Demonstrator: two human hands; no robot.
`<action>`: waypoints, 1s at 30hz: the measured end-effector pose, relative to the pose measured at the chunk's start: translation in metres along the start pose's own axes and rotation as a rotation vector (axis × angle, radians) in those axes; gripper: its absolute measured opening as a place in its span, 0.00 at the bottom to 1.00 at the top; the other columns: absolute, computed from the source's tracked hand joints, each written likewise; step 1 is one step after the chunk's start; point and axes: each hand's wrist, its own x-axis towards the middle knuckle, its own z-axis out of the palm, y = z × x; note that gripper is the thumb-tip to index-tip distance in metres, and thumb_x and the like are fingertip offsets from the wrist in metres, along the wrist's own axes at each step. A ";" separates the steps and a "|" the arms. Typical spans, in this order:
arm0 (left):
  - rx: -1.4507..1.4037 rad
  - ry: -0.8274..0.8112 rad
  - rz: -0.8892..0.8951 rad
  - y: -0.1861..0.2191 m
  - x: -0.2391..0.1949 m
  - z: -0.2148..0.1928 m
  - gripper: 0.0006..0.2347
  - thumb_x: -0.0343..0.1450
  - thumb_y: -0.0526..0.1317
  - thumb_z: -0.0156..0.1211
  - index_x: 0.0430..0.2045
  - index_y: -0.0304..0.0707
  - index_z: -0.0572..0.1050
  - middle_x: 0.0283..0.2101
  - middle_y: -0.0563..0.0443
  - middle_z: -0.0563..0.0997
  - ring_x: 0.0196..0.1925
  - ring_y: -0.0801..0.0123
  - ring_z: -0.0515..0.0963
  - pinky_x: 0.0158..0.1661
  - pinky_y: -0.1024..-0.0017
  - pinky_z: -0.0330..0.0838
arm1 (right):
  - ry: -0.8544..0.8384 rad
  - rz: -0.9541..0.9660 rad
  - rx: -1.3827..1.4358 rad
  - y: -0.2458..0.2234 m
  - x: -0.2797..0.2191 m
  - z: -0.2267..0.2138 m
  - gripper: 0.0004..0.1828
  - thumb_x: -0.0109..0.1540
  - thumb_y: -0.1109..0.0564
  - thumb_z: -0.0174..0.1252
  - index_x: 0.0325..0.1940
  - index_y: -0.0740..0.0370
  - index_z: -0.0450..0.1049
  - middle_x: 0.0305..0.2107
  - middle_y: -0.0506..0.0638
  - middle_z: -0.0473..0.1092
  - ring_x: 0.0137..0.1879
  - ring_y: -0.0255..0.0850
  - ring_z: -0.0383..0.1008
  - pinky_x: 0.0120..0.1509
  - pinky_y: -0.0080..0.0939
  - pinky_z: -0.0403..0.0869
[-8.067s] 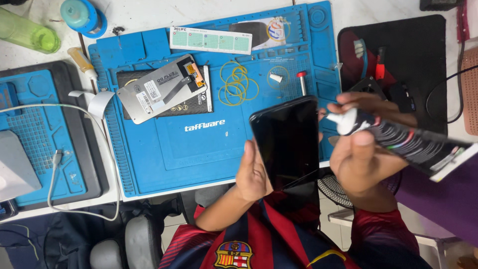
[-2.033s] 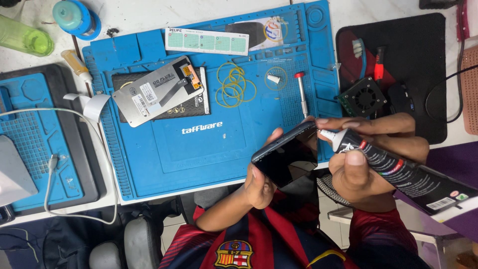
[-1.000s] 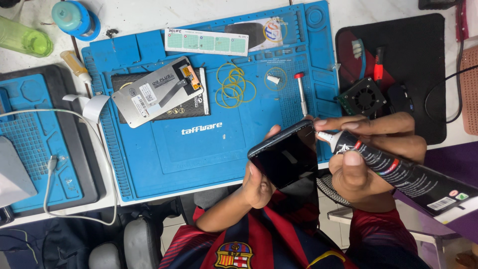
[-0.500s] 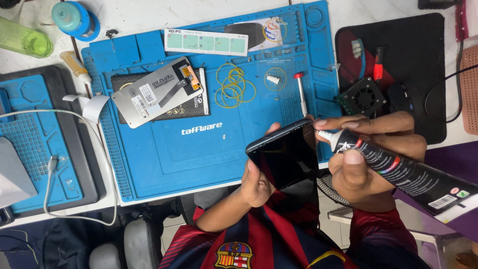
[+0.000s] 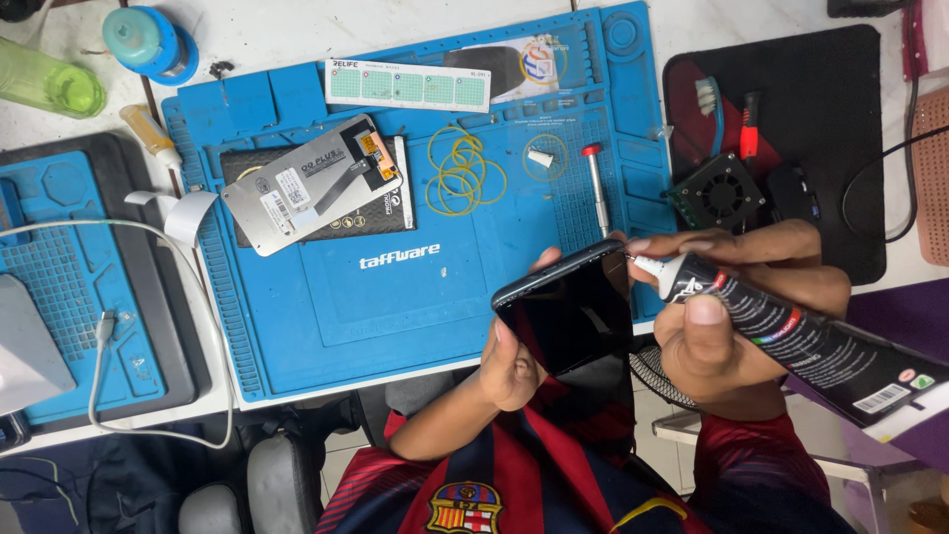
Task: The person applies adhesive from a tube along the edges of a smartphone screen. They then use a small green device with a fan to rub the screen surface repeatedly. Finally, they wipe the screen with their fingers.
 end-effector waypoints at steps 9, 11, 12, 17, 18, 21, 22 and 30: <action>0.006 -0.016 0.000 -0.001 0.000 -0.001 0.35 0.81 0.61 0.35 0.78 0.34 0.40 0.78 0.35 0.55 0.80 0.50 0.58 0.77 0.52 0.56 | -0.042 -0.065 -0.120 0.001 0.005 -0.002 0.26 0.74 0.45 0.53 0.49 0.75 0.56 0.39 0.61 0.67 0.32 0.46 0.81 0.36 0.40 0.81; 0.002 -0.017 -0.003 -0.001 0.000 -0.002 0.36 0.81 0.61 0.36 0.78 0.34 0.40 0.78 0.35 0.55 0.80 0.51 0.58 0.77 0.52 0.56 | -0.036 -0.069 -0.114 -0.001 0.005 -0.002 0.27 0.73 0.45 0.53 0.49 0.75 0.55 0.39 0.61 0.67 0.32 0.46 0.81 0.36 0.40 0.81; -0.001 -0.017 -0.004 -0.001 -0.001 -0.002 0.36 0.81 0.61 0.36 0.78 0.34 0.40 0.78 0.35 0.56 0.80 0.51 0.58 0.77 0.52 0.57 | -0.040 -0.062 -0.116 -0.002 0.005 -0.002 0.27 0.73 0.45 0.53 0.49 0.75 0.55 0.39 0.61 0.67 0.32 0.46 0.81 0.36 0.40 0.81; 0.016 -0.015 -0.028 -0.001 -0.002 -0.006 0.36 0.81 0.61 0.37 0.78 0.34 0.40 0.77 0.36 0.57 0.79 0.53 0.60 0.76 0.53 0.57 | -0.067 -0.003 -0.080 -0.008 0.006 0.001 0.27 0.74 0.45 0.54 0.50 0.74 0.54 0.39 0.61 0.67 0.32 0.46 0.81 0.37 0.39 0.81; 0.030 -0.017 -0.021 -0.001 -0.002 -0.006 0.36 0.81 0.61 0.38 0.78 0.33 0.40 0.77 0.36 0.57 0.79 0.53 0.60 0.77 0.54 0.57 | -0.065 0.002 -0.066 -0.008 0.006 0.001 0.27 0.74 0.45 0.54 0.50 0.74 0.54 0.40 0.62 0.67 0.32 0.46 0.80 0.37 0.39 0.81; 0.001 0.000 -0.021 -0.001 -0.002 -0.005 0.36 0.81 0.61 0.37 0.78 0.33 0.40 0.77 0.36 0.57 0.79 0.53 0.60 0.76 0.53 0.57 | -0.061 0.004 -0.052 -0.008 0.007 0.001 0.27 0.73 0.46 0.55 0.50 0.74 0.54 0.40 0.62 0.66 0.32 0.45 0.80 0.37 0.39 0.81; 0.002 -0.001 -0.022 -0.001 -0.002 -0.005 0.36 0.81 0.61 0.37 0.78 0.33 0.40 0.77 0.36 0.57 0.79 0.53 0.60 0.76 0.53 0.58 | -0.061 -0.001 -0.056 -0.007 0.007 0.002 0.27 0.73 0.46 0.55 0.50 0.74 0.54 0.39 0.62 0.66 0.32 0.45 0.80 0.37 0.39 0.81; 0.027 -0.009 -0.042 -0.001 -0.003 -0.007 0.37 0.81 0.61 0.36 0.78 0.31 0.40 0.76 0.35 0.58 0.78 0.53 0.62 0.75 0.54 0.60 | -0.061 -0.024 -0.087 -0.008 0.004 0.000 0.25 0.74 0.46 0.54 0.51 0.73 0.55 0.37 0.61 0.68 0.32 0.44 0.80 0.37 0.38 0.81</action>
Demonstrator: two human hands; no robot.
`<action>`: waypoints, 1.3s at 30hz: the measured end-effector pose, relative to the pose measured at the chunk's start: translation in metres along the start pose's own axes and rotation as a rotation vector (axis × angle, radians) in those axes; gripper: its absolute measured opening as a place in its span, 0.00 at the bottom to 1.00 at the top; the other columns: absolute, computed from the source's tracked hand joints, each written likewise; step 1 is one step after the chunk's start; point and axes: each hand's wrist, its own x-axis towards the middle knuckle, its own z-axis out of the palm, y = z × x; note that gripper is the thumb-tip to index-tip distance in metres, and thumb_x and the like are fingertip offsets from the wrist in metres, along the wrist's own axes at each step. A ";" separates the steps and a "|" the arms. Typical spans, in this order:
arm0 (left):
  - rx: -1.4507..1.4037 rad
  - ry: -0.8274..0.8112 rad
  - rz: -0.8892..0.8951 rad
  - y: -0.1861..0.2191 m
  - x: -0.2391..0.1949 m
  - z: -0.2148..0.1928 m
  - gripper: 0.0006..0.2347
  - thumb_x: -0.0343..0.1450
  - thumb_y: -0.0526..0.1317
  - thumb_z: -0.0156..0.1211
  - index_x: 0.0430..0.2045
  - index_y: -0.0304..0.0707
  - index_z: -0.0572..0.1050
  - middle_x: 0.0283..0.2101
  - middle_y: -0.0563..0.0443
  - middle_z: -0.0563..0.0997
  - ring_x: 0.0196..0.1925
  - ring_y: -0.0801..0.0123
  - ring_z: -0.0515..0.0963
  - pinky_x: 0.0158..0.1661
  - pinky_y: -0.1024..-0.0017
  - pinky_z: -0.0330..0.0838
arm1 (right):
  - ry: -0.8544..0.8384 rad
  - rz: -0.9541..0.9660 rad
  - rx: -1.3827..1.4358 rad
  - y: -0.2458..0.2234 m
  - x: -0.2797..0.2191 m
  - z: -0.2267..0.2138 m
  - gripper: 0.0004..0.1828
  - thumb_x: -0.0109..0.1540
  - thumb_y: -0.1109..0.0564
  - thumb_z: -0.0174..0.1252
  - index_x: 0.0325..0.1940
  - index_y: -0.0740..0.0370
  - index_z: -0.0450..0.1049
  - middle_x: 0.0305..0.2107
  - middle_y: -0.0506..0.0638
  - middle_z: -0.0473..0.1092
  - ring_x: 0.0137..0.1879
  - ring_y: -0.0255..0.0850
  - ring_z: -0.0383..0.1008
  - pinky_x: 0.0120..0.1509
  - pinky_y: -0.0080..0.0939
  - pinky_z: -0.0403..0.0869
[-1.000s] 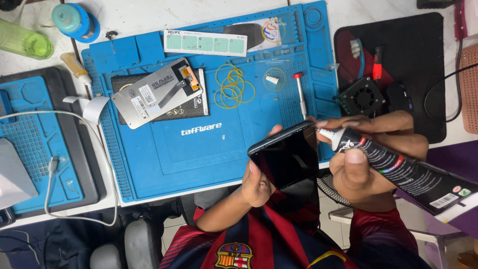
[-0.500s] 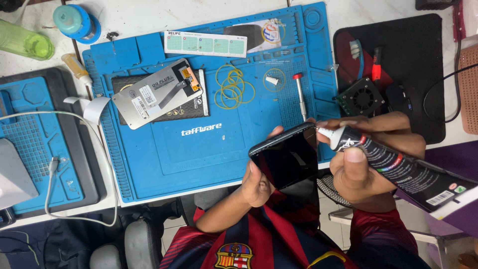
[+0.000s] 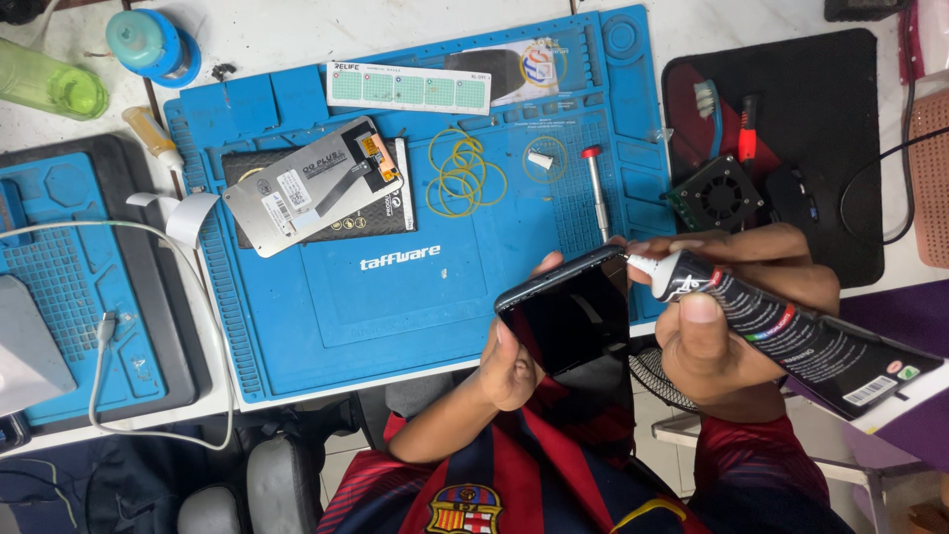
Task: The person applies adhesive from a tube along the edges of a smartphone screen. They then use a small green device with a fan to rub the screen surface repeatedly. Finally, they wipe the screen with their fingers.
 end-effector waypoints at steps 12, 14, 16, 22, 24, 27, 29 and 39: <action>0.010 0.036 0.010 0.002 0.003 0.000 0.37 0.80 0.61 0.38 0.78 0.31 0.41 0.77 0.38 0.57 0.79 0.55 0.58 0.78 0.55 0.53 | 0.015 0.027 0.045 0.002 0.000 0.001 0.25 0.73 0.47 0.55 0.50 0.73 0.56 0.39 0.60 0.66 0.31 0.43 0.80 0.36 0.38 0.80; -0.049 0.022 0.032 0.008 0.009 0.009 0.35 0.81 0.60 0.38 0.78 0.34 0.41 0.77 0.36 0.57 0.79 0.48 0.59 0.77 0.53 0.54 | 0.049 0.035 0.073 0.004 -0.001 0.002 0.24 0.72 0.47 0.55 0.49 0.71 0.55 0.38 0.60 0.66 0.30 0.43 0.80 0.35 0.38 0.80; -0.168 0.018 0.048 0.016 0.018 0.018 0.33 0.81 0.59 0.37 0.77 0.41 0.41 0.78 0.37 0.55 0.80 0.45 0.57 0.77 0.53 0.55 | 0.089 0.054 0.145 0.007 -0.002 0.003 0.22 0.72 0.48 0.55 0.50 0.69 0.55 0.37 0.59 0.66 0.32 0.44 0.81 0.35 0.39 0.81; -0.412 0.083 0.080 0.043 0.042 0.034 0.31 0.81 0.58 0.36 0.77 0.42 0.45 0.79 0.36 0.51 0.81 0.41 0.54 0.73 0.53 0.60 | 0.219 0.110 0.351 0.022 -0.008 -0.004 0.21 0.74 0.54 0.55 0.64 0.63 0.55 0.40 0.62 0.69 0.39 0.52 0.80 0.42 0.50 0.86; -0.424 0.128 0.065 0.050 0.044 0.036 0.32 0.82 0.58 0.35 0.77 0.32 0.47 0.79 0.35 0.51 0.81 0.41 0.53 0.72 0.54 0.61 | 0.232 0.202 0.416 0.024 -0.011 -0.011 0.23 0.75 0.54 0.55 0.68 0.61 0.53 0.42 0.62 0.70 0.43 0.52 0.80 0.46 0.51 0.85; -0.478 0.170 0.083 0.053 0.046 0.040 0.30 0.82 0.55 0.34 0.77 0.34 0.48 0.79 0.37 0.51 0.80 0.42 0.53 0.70 0.55 0.62 | 0.221 0.420 0.625 0.029 -0.010 -0.022 0.19 0.77 0.51 0.55 0.65 0.61 0.57 0.46 0.60 0.71 0.51 0.52 0.78 0.53 0.53 0.83; -0.459 0.174 0.146 0.054 0.046 0.040 0.29 0.84 0.54 0.32 0.77 0.32 0.48 0.79 0.36 0.51 0.80 0.45 0.55 0.71 0.55 0.62 | 0.209 0.692 0.873 0.033 -0.004 -0.031 0.17 0.76 0.49 0.55 0.58 0.65 0.63 0.47 0.60 0.72 0.55 0.52 0.75 0.60 0.54 0.79; -0.389 0.258 0.363 0.064 0.028 0.009 0.29 0.85 0.56 0.34 0.76 0.29 0.52 0.77 0.37 0.57 0.77 0.49 0.58 0.76 0.52 0.54 | -0.106 1.232 1.148 0.030 -0.004 0.017 0.22 0.67 0.44 0.51 0.58 0.58 0.71 0.59 0.56 0.67 0.77 0.59 0.60 0.77 0.64 0.60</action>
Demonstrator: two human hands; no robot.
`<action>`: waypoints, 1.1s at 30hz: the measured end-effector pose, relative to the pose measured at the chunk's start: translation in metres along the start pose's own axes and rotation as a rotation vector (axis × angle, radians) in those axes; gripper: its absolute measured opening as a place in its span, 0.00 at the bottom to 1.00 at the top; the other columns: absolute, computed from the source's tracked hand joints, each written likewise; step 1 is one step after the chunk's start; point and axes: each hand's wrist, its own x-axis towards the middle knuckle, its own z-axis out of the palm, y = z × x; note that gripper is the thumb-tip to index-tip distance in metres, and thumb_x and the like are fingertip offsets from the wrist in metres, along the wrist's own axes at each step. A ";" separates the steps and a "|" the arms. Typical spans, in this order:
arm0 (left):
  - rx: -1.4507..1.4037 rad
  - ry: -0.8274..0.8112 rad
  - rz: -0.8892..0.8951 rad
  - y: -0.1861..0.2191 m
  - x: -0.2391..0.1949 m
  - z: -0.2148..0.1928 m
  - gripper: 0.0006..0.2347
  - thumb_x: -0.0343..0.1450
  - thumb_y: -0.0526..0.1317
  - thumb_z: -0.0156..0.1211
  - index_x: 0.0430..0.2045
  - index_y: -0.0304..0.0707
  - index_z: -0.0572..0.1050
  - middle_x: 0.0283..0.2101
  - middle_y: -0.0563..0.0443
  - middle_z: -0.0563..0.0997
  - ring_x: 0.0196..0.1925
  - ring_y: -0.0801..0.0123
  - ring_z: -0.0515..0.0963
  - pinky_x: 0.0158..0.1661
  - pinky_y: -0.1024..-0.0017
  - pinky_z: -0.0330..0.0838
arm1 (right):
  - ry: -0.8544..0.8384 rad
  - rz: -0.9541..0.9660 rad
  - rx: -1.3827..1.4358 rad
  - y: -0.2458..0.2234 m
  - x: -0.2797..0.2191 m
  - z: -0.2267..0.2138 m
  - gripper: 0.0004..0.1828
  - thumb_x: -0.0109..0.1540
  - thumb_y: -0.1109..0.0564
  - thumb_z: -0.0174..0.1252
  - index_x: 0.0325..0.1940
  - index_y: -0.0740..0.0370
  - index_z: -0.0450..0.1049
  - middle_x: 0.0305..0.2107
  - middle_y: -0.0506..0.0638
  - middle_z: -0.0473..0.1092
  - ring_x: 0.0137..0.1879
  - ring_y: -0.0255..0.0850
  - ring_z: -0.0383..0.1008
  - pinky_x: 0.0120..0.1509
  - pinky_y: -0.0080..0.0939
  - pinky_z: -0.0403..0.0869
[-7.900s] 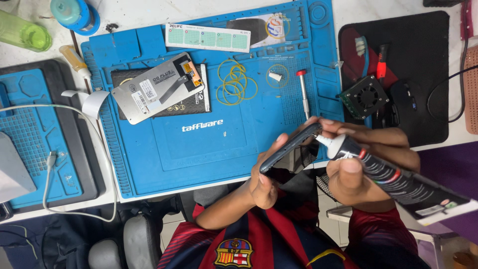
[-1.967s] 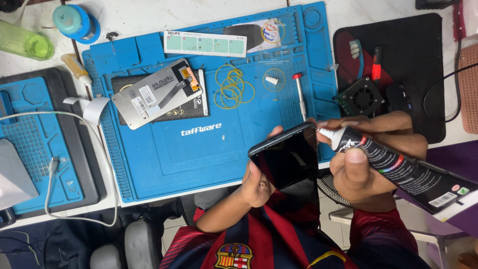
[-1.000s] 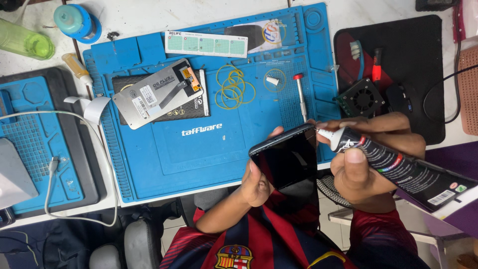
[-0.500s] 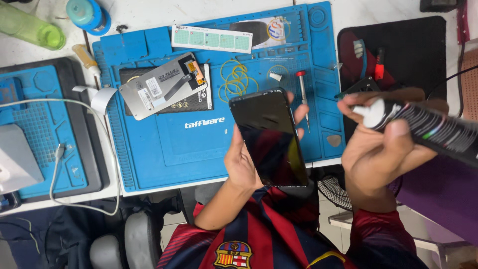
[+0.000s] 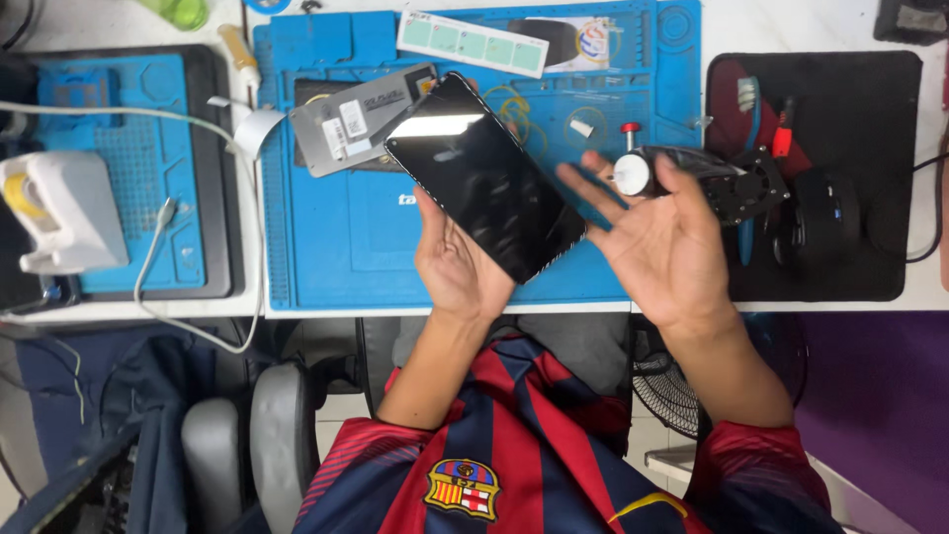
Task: The person applies adhesive from a tube along the edges of a smartphone screen. They then use a small green device with a fan to rub the screen surface repeatedly. Finally, they wipe the screen with their fingers.
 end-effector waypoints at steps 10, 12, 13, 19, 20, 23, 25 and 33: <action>0.187 -0.124 0.108 0.025 -0.020 -0.027 0.25 0.83 0.46 0.44 0.74 0.31 0.54 0.75 0.43 0.59 0.79 0.57 0.56 0.79 0.58 0.46 | -0.090 -0.036 -0.008 0.000 0.012 -0.013 0.19 0.69 0.43 0.53 0.56 0.57 0.69 0.63 0.58 0.66 0.81 0.57 0.58 0.81 0.69 0.50; 0.034 -0.143 0.044 0.034 -0.025 -0.031 0.24 0.85 0.49 0.42 0.70 0.25 0.56 0.73 0.38 0.62 0.77 0.55 0.59 0.78 0.59 0.47 | -0.060 -0.050 -0.030 -0.001 0.020 -0.019 0.18 0.67 0.43 0.54 0.53 0.56 0.69 0.64 0.59 0.67 0.80 0.56 0.59 0.81 0.74 0.45; 0.038 -0.138 0.012 0.037 -0.028 -0.033 0.26 0.85 0.50 0.41 0.70 0.24 0.56 0.73 0.36 0.63 0.78 0.53 0.59 0.79 0.58 0.47 | -0.050 -0.046 -0.050 0.000 0.024 -0.021 0.19 0.67 0.42 0.55 0.54 0.56 0.70 0.63 0.59 0.67 0.80 0.55 0.59 0.81 0.75 0.43; 0.232 0.033 -0.152 0.050 -0.028 -0.039 0.26 0.82 0.47 0.40 0.71 0.25 0.56 0.74 0.37 0.62 0.78 0.53 0.59 0.78 0.56 0.48 | 0.051 -0.023 -0.187 0.006 0.037 -0.027 0.19 0.66 0.43 0.54 0.53 0.56 0.71 0.56 0.56 0.71 0.76 0.54 0.64 0.76 0.83 0.33; 0.257 0.030 -0.168 0.053 -0.028 -0.039 0.25 0.82 0.46 0.40 0.71 0.24 0.56 0.74 0.37 0.62 0.78 0.53 0.59 0.78 0.55 0.49 | 0.063 -0.023 -0.191 0.007 0.037 -0.027 0.17 0.66 0.44 0.54 0.52 0.55 0.71 0.55 0.56 0.72 0.75 0.54 0.66 0.75 0.84 0.33; 0.362 0.021 -0.187 0.062 -0.029 -0.038 0.24 0.82 0.45 0.41 0.72 0.25 0.55 0.73 0.36 0.62 0.77 0.51 0.61 0.77 0.53 0.53 | 0.054 -0.037 -0.228 0.007 0.038 -0.024 0.15 0.67 0.46 0.54 0.51 0.57 0.72 0.53 0.54 0.73 0.72 0.55 0.69 0.74 0.88 0.37; 0.427 0.040 -0.197 0.069 -0.029 -0.036 0.24 0.82 0.44 0.41 0.72 0.27 0.54 0.73 0.36 0.63 0.76 0.50 0.62 0.75 0.51 0.55 | 0.052 -0.051 -0.277 0.007 0.037 -0.022 0.15 0.68 0.47 0.53 0.51 0.59 0.73 0.53 0.54 0.73 0.70 0.55 0.71 0.74 0.86 0.45; 0.537 -0.011 -0.246 0.089 -0.035 -0.033 0.31 0.81 0.58 0.34 0.71 0.29 0.54 0.71 0.32 0.64 0.75 0.46 0.65 0.72 0.50 0.64 | 0.001 -0.320 -0.452 -0.010 0.027 -0.023 0.14 0.71 0.53 0.54 0.54 0.66 0.73 0.50 0.58 0.75 0.62 0.52 0.77 0.66 0.55 0.76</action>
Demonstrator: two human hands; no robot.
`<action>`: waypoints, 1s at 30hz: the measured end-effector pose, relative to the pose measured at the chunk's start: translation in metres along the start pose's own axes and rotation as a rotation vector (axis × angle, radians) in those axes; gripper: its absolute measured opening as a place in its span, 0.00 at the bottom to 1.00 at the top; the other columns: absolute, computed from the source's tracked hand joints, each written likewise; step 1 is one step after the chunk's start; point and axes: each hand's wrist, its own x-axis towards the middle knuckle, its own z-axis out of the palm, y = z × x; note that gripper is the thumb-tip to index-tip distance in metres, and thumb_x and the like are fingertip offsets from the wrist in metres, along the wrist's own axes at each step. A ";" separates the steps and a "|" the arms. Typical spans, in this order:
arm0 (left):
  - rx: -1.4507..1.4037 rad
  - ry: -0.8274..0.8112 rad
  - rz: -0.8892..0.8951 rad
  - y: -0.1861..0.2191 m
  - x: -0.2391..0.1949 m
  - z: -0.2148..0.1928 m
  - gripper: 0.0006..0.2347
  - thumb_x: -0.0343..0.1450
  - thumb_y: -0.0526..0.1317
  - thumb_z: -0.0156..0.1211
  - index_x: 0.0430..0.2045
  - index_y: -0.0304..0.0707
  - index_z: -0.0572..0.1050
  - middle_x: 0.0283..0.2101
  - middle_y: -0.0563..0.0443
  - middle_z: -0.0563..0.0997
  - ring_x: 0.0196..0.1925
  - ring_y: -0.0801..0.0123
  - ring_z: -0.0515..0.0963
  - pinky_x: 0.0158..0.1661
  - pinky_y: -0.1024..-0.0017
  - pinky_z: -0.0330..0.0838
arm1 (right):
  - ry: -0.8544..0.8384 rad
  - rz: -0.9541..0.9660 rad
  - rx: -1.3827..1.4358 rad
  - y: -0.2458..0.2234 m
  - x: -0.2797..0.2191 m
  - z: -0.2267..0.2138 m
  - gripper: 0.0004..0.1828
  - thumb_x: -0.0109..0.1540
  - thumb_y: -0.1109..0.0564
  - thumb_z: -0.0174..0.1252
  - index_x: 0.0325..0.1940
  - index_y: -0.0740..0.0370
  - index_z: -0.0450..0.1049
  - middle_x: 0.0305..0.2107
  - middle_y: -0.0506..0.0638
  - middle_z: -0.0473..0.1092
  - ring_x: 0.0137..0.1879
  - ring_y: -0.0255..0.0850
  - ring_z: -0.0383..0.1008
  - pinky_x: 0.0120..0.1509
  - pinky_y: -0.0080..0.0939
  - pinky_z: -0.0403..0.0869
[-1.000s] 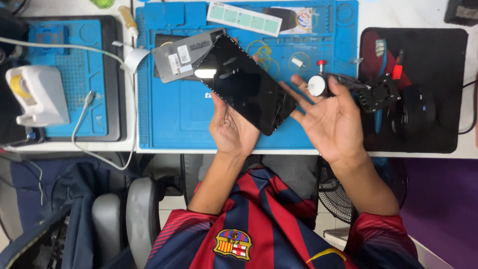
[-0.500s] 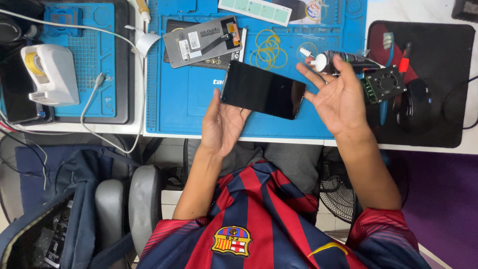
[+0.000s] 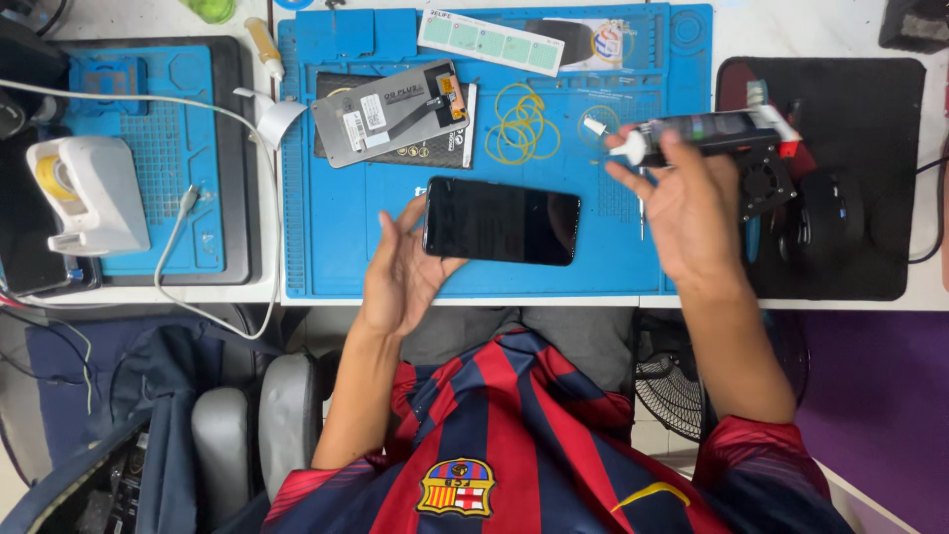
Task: The person applies adhesive from a tube along the edges of a smartphone screen. They then use a small green device with a fan to rub the screen surface repeatedly. Finally, they wipe the screen with their fingers.
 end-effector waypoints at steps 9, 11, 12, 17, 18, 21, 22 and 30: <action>1.228 0.324 -0.179 0.044 -0.006 0.002 0.34 0.78 0.58 0.20 0.39 0.27 0.77 0.21 0.35 0.79 0.22 0.47 0.79 0.28 0.59 0.73 | 0.008 -0.236 0.052 -0.032 -0.008 -0.031 0.08 0.77 0.58 0.58 0.49 0.67 0.75 0.43 0.55 0.73 0.48 0.47 0.77 0.51 0.46 0.78; 1.518 0.278 -0.107 0.051 0.001 0.012 0.34 0.81 0.57 0.24 0.29 0.22 0.75 0.22 0.30 0.76 0.28 0.37 0.76 0.34 0.50 0.70 | 0.027 -0.214 0.029 -0.030 -0.003 -0.028 0.05 0.76 0.60 0.58 0.49 0.66 0.75 0.41 0.55 0.74 0.45 0.46 0.78 0.49 0.45 0.79; 1.662 0.250 -0.068 0.054 0.007 0.017 0.34 0.83 0.56 0.26 0.24 0.20 0.73 0.22 0.27 0.75 0.32 0.32 0.74 0.37 0.45 0.68 | 0.041 -0.192 0.022 -0.028 -0.001 -0.026 0.04 0.75 0.62 0.58 0.50 0.66 0.76 0.41 0.55 0.75 0.44 0.45 0.78 0.48 0.44 0.79; 1.949 0.181 -0.283 0.062 0.045 0.037 0.34 0.80 0.56 0.33 0.16 0.22 0.78 0.24 0.20 0.77 0.34 0.28 0.77 0.43 0.42 0.72 | 0.015 -0.177 0.013 -0.026 0.002 -0.020 0.07 0.76 0.63 0.57 0.44 0.67 0.75 0.38 0.54 0.75 0.44 0.43 0.78 0.48 0.44 0.79; 2.012 0.176 -0.361 0.062 0.050 0.039 0.35 0.80 0.56 0.34 0.14 0.22 0.78 0.24 0.19 0.76 0.34 0.28 0.77 0.45 0.42 0.73 | 0.008 -0.173 0.020 -0.027 0.002 -0.019 0.07 0.76 0.63 0.57 0.44 0.68 0.75 0.39 0.54 0.75 0.44 0.43 0.78 0.49 0.43 0.79; 2.044 0.204 -0.362 0.060 0.059 0.041 0.35 0.80 0.57 0.37 0.15 0.21 0.78 0.25 0.17 0.76 0.34 0.26 0.77 0.42 0.42 0.74 | 0.020 -0.197 0.022 -0.031 0.000 -0.019 0.04 0.75 0.64 0.56 0.48 0.66 0.75 0.38 0.54 0.75 0.43 0.42 0.78 0.48 0.43 0.79; 2.029 0.254 -0.363 0.058 0.060 0.040 0.34 0.79 0.57 0.37 0.15 0.21 0.77 0.25 0.17 0.76 0.34 0.26 0.77 0.42 0.42 0.73 | 0.015 -0.208 0.017 -0.033 0.000 -0.019 0.04 0.76 0.64 0.56 0.48 0.66 0.75 0.38 0.54 0.75 0.43 0.42 0.78 0.48 0.43 0.79; 1.933 0.363 0.028 0.050 0.033 0.039 0.31 0.83 0.51 0.33 0.18 0.24 0.75 0.25 0.22 0.76 0.31 0.23 0.71 0.40 0.36 0.65 | 0.007 -0.177 0.046 -0.032 0.000 -0.020 0.03 0.75 0.64 0.55 0.49 0.66 0.75 0.40 0.52 0.74 0.45 0.42 0.78 0.49 0.42 0.80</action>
